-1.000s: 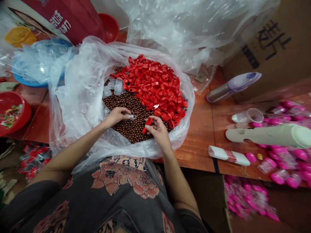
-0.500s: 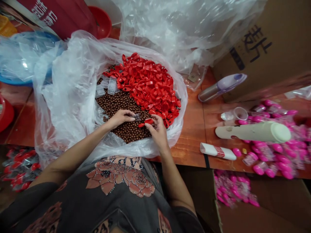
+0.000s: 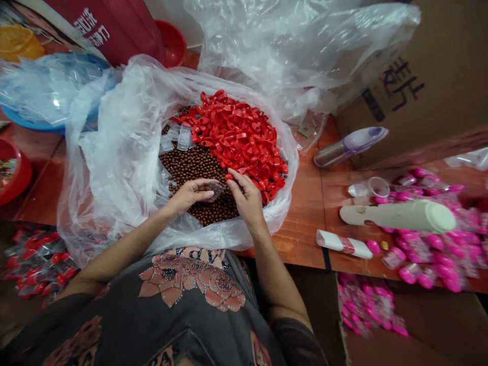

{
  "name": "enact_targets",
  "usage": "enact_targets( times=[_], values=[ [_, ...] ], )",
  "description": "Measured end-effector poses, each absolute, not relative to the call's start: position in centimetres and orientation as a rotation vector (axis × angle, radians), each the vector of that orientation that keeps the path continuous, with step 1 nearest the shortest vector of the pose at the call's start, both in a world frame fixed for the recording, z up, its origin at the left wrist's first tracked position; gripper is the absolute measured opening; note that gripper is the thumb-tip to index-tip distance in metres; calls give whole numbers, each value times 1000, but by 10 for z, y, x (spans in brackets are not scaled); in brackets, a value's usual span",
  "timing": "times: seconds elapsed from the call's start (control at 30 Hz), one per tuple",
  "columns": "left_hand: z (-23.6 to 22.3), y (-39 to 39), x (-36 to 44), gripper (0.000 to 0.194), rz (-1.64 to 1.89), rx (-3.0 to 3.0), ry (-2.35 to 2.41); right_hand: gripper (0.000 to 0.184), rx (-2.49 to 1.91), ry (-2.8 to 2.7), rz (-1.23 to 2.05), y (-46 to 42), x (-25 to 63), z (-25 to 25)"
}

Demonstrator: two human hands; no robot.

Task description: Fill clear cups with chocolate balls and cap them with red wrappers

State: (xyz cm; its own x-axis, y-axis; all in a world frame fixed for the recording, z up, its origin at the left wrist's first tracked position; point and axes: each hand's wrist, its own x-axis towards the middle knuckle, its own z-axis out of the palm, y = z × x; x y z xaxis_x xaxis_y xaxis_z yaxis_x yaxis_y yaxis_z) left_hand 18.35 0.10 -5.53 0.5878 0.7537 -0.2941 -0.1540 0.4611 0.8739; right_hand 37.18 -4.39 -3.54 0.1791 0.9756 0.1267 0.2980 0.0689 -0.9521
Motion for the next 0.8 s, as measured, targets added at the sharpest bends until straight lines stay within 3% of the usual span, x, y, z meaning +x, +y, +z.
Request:
enact_targets(
  times=[0.33, 0.8],
  values=[
    [-48, -17, 179, 32, 814, 1342, 1005, 21, -1427, -1471, 662, -53, 353, -33],
    [-37, -28, 177, 26, 847, 1387, 1015, 28, -1383, -1584, 503, -69, 350, -46]
  ],
)
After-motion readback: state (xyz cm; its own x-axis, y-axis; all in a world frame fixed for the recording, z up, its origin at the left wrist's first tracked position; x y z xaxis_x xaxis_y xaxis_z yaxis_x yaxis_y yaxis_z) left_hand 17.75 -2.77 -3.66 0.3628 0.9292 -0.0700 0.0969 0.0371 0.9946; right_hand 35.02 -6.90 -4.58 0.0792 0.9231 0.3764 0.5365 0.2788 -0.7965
